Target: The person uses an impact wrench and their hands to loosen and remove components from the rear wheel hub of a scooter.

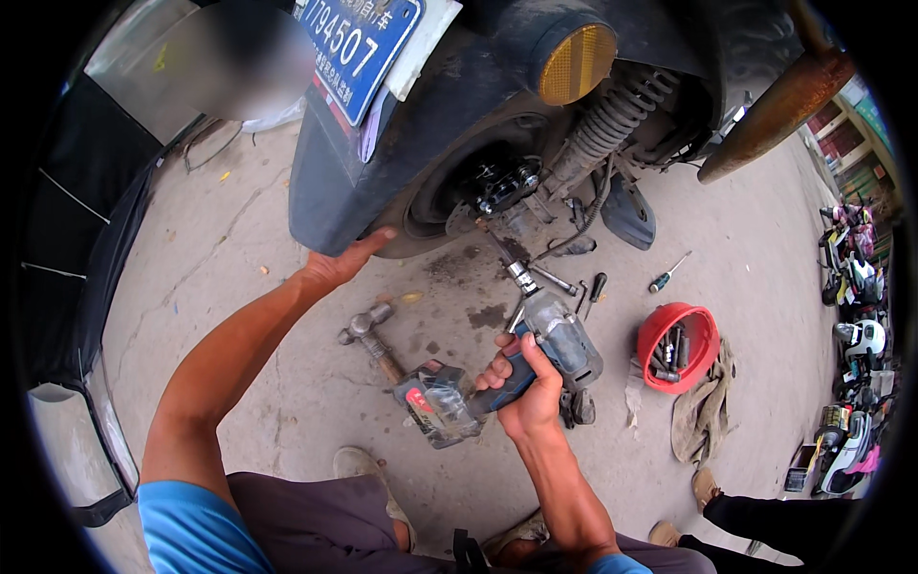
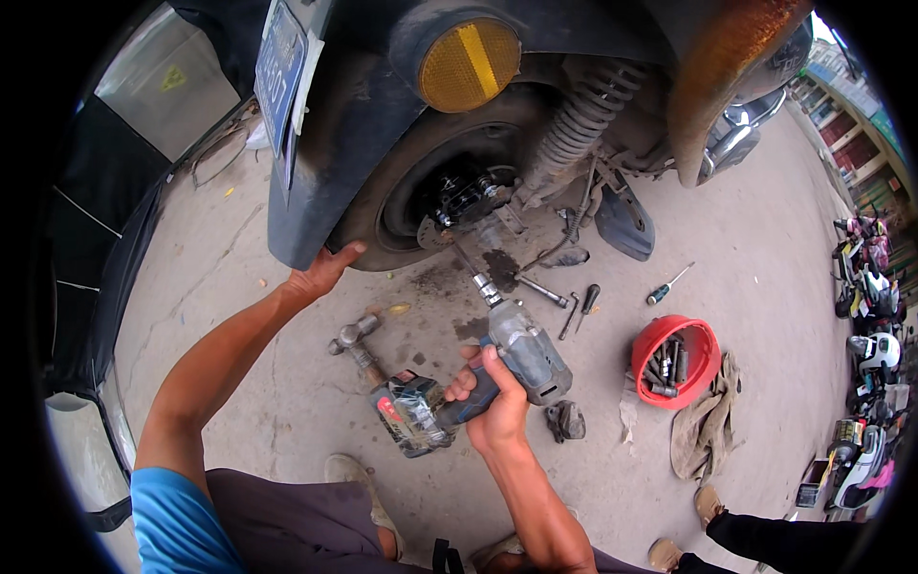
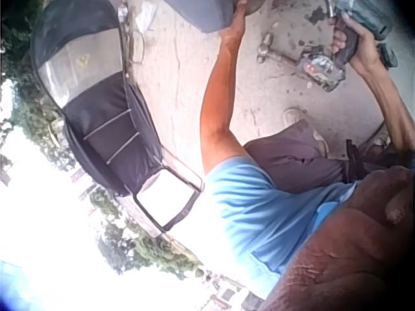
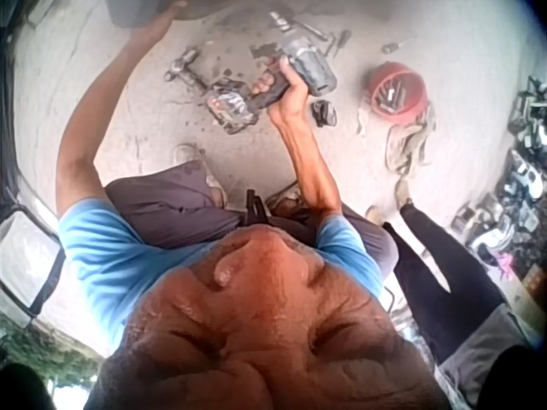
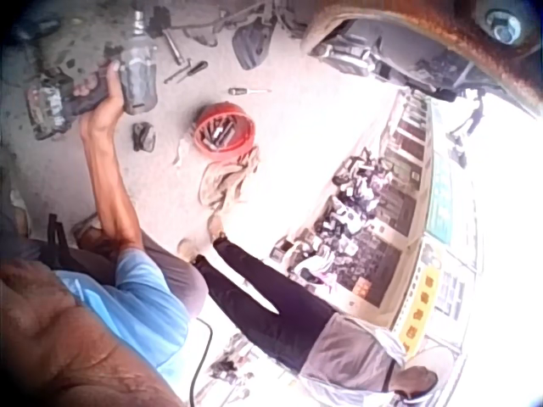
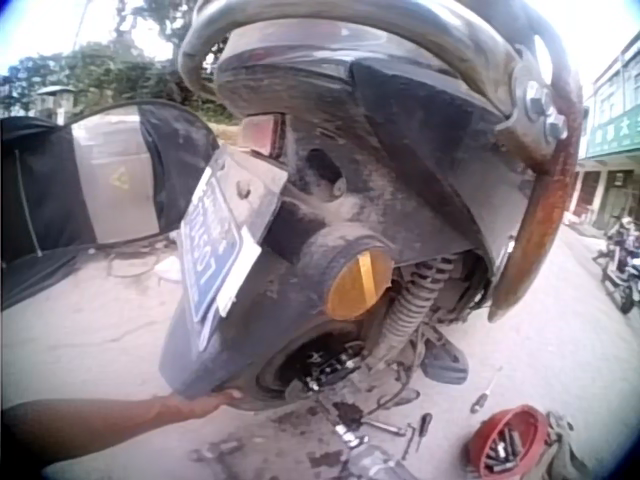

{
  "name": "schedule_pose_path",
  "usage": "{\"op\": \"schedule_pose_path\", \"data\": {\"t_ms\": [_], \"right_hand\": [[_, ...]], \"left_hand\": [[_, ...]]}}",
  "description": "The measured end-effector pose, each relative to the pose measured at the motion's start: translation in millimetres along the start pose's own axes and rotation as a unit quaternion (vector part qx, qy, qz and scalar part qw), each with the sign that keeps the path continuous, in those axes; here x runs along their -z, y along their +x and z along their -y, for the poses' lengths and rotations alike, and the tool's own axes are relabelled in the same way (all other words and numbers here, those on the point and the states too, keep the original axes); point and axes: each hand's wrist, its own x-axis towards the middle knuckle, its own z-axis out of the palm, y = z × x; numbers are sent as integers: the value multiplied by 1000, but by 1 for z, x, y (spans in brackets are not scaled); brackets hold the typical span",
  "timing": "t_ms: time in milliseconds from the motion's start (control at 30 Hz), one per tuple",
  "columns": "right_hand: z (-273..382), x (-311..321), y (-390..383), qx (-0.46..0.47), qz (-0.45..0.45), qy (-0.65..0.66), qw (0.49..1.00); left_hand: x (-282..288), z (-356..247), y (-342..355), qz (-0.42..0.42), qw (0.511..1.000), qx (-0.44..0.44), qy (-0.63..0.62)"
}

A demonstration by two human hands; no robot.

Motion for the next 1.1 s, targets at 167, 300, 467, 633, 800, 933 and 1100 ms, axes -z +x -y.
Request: {"op": "schedule_pose_path", "data": {"t_ms": [167, 300, 467, 633, 800, 933, 1100], "right_hand": [[-1, -3, -1, -4, 3, -1, 1000], [-1, -1, 0, -3, 4, 1, 1000], [0, -1, 0, 0, 1, 1, 1000], [0, -2, -1, 6, -1, -16, 1000], [2, -2, -1, 2, 1, -5, 1000], [-2, -2, 0, 7, -7, -21, 1000], [-1, -1, 1, 7, -6, -24, 1000]], "left_hand": [[-1, 14, 1, -56, 996, -64, 37], [-4, 20, 2, -57, 996, -62, 35], [-4, 11, 0, -60, 997, -54, 13], [-4, 11, 0, -66, 995, -79, 11], [-1, 1, 1, -6, 999, -31, -37], [0, 9, 0, -6, 999, -33, -29], [-3, 11, 0, -60, 995, -82, 0]]}}
